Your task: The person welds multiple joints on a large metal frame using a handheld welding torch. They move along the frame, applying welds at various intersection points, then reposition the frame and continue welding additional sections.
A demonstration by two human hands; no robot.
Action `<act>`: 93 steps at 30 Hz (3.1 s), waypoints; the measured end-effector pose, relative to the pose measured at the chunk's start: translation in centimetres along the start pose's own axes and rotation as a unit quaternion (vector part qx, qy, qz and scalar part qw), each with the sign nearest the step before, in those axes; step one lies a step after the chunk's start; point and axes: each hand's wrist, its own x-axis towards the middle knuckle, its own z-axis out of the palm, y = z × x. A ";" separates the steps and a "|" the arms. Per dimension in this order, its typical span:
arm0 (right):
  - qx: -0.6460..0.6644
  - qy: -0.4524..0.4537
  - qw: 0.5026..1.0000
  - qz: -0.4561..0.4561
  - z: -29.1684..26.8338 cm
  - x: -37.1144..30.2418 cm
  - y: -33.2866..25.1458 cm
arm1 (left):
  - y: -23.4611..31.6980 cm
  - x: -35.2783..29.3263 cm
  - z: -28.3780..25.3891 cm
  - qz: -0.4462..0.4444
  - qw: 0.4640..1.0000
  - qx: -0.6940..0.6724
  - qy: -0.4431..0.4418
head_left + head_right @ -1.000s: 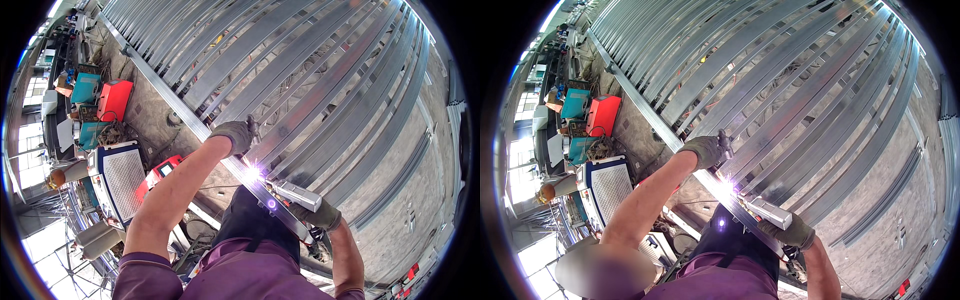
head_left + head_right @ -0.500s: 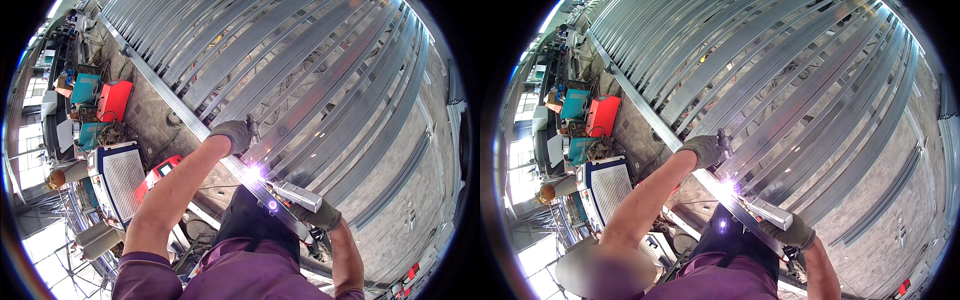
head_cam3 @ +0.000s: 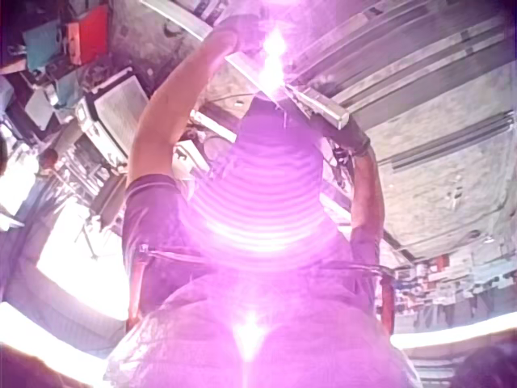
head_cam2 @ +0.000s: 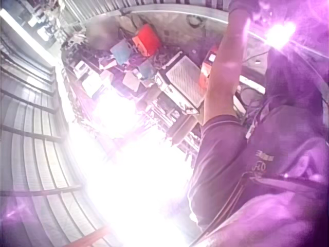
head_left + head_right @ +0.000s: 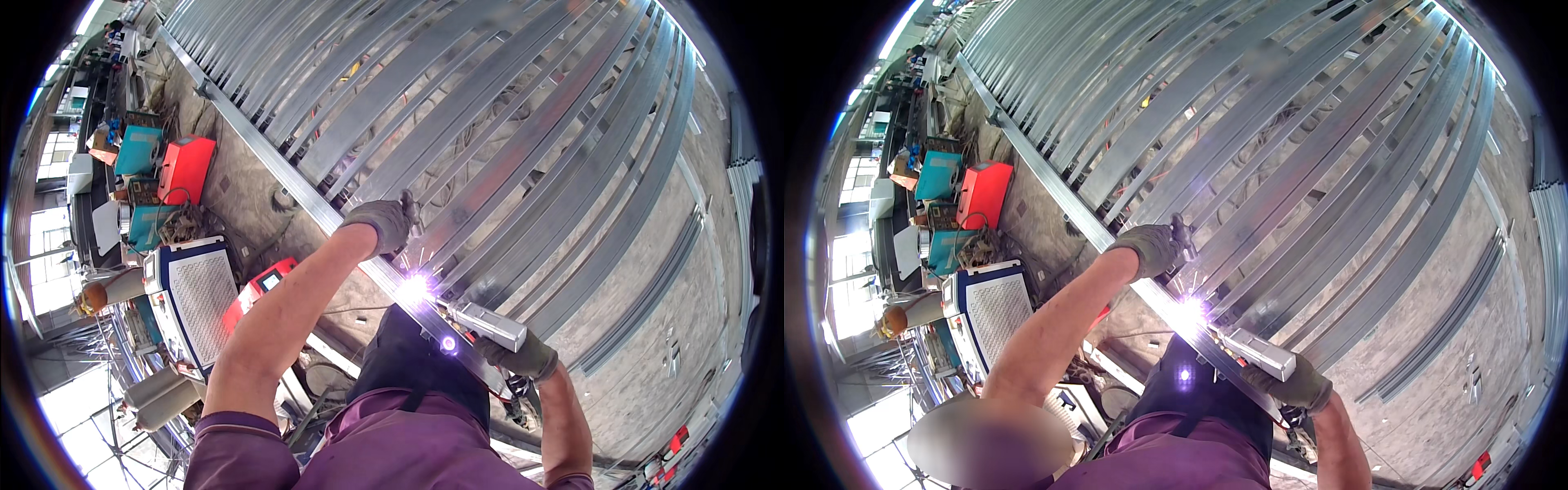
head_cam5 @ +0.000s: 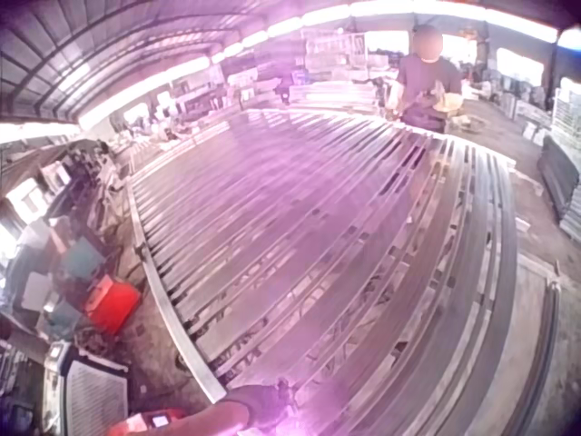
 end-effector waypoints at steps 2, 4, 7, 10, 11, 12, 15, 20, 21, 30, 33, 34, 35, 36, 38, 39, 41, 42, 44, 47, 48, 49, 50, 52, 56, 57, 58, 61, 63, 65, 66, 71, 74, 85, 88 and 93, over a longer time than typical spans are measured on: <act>0.031 0.006 0.999 -0.014 0.2 -0.3 1.3 | 0.8 -0.3 -1.2 0.014 0.998 0.038 -0.039; 0.021 0.026 0.999 -0.018 0.7 -1.4 0.8 | 1.1 -1.1 -1.5 0.031 0.996 0.087 -0.013; 0.043 0.061 0.996 -0.041 1.8 -3.0 1.4 | 1.2 -1.8 -2.3 0.007 0.999 -0.009 -0.041; -0.051 0.129 0.988 -0.069 2.5 -4.2 0.5 | 0.2 -1.1 -1.4 0.020 0.998 -0.050 0.016; -0.044 0.145 0.986 -0.066 2.9 -4.5 0.0 | -0.2 -0.9 -1.3 0.014 0.998 -0.043 -0.034; -0.035 0.160 0.984 -0.064 3.6 -4.7 -0.5 | -0.7 -0.8 -1.1 0.008 0.996 -0.035 -0.083; -0.018 0.228 0.972 -0.048 4.4 -5.8 -1.1 | -0.7 -0.4 -1.6 -0.009 0.994 -0.057 -0.089; 0.058 0.242 0.964 -0.090 6.7 -7.1 -1.0 | -2.2 -0.8 0.2 0.020 0.998 -0.061 0.006; 0.050 0.283 0.953 -0.101 7.6 -7.8 -3.1 | -1.9 -0.3 0.2 0.012 0.996 -0.092 -0.015; 0.037 0.328 0.934 -0.141 10.9 -8.0 -4.1 | -3.2 -6.3 2.6 -0.006 0.972 -0.206 0.110; 0.024 0.304 0.940 -0.153 10.7 -7.4 -3.8 | -5.7 -9.3 6.5 -0.027 0.956 -0.238 0.168; 0.012 0.294 0.943 -0.154 10.3 -7.1 -2.7 | -6.3 -10.5 7.7 -0.054 0.951 -0.261 0.156; 0.019 0.291 0.943 -0.161 10.3 -7.4 -2.6 | -6.6 -11.8 8.8 -0.080 0.945 -0.283 0.142; 0.028 0.288 0.943 -0.168 10.4 -7.8 -2.3 | -6.7 -13.1 9.8 -0.108 0.930 -0.331 0.117; 0.014 0.288 0.943 -0.166 10.5 -8.6 -2.3 | -6.9 -15.8 12.2 -0.170 0.886 -0.425 0.068; 0.006 0.289 0.937 -0.194 10.2 -9.3 -1.6 | -7.8 -15.7 15.1 -0.138 0.884 -0.432 0.116; -0.008 0.274 0.928 -0.253 8.8 -9.3 0.5 | -11.7 -15.5 23.9 -0.087 0.866 -0.441 0.218; -0.009 0.265 0.925 -0.273 8.4 -9.1 2.0 | -12.4 -16.5 27.3 -0.067 0.856 -0.442 0.260; -0.002 0.292 0.919 -0.265 8.9 -12.0 4.5 | -8.0 -20.3 26.1 -0.128 0.783 -0.585 0.168; -0.123 0.252 0.931 -0.232 7.4 -13.8 8.0 | -3.4 -27.7 26.6 -0.185 0.659 -0.714 0.147; 0.028 0.230 0.952 -0.202 7.2 -14.9 9.5 | -2.5 -28.4 27.8 -0.178 0.654 -0.718 0.159; 0.064 0.228 0.953 -0.190 7.0 -16.0 10.0 | -1.9 -28.6 28.8 -0.165 0.648 -0.723 0.175; 0.099 0.229 0.952 -0.178 6.9 -17.3 10.6 | -1.0 -29.1 29.2 -0.179 0.640 -0.731 0.154; -0.032 0.266 0.943 -0.197 7.6 -20.0 7.1 | 0.0 -29.8 29.7 -0.200 0.640 -0.728 0.146; -0.070 0.366 0.898 -0.234 6.1 -24.3 6.8 | 1.9 -29.3 29.2 -0.188 0.668 -0.701 0.166; -0.074 0.408 0.879 -0.235 5.7 -25.0 6.2 | 1.8 -28.7 28.8 -0.179 0.682 -0.687 0.176; -0.102 0.482 0.836 -0.243 4.4 -25.7 7.2 | 1.2 -27.4 28.9 -0.169 0.698 -0.669 0.192; 0.021 0.542 0.796 -0.269 4.9 -27.8 2.9 | 0.7 -24.9 27.2 -0.161 0.722 -0.636 0.219; 0.050 0.604 0.740 -0.291 4.9 -29.3 0.8 | 1.5 -23.7 24.1 -0.155 0.708 -0.652 0.224; 0.111 0.589 0.740 -0.306 2.6 -32.1 2.1 | 1.3 -21.5 22.3 -0.119 0.683 -0.681 0.235; 0.165 0.597 0.718 -0.317 2.3 -33.1 1.8 | 1.1 -20.6 21.7 -0.105 0.673 -0.690 0.243; 0.234 0.659 0.645 -0.307 0.7 -37.4 1.2 | -0.8 -17.1 19.8 -0.111 0.689 -0.670 0.252; 0.224 0.682 0.632 -0.293 -1.0 -40.3 -0.2 | -0.5 -16.3 18.1 -0.135 0.705 -0.646 0.260; 0.201 0.545 0.793 -0.184 -14.3 -37.5 -0.9 | 0.9 -10.3 15.7 -0.129 0.655 -0.550 0.501; 0.093 0.466 0.876 -0.079 -14.0 -29.2 -2.7 | 1.4 -7.9 15.7 -0.102 0.689 -0.393 0.601; -0.029 0.211 0.972 0.101 -11.0 -18.1 -7.0 | 5.9 -9.3 11.2 -0.232 0.724 -0.497 0.419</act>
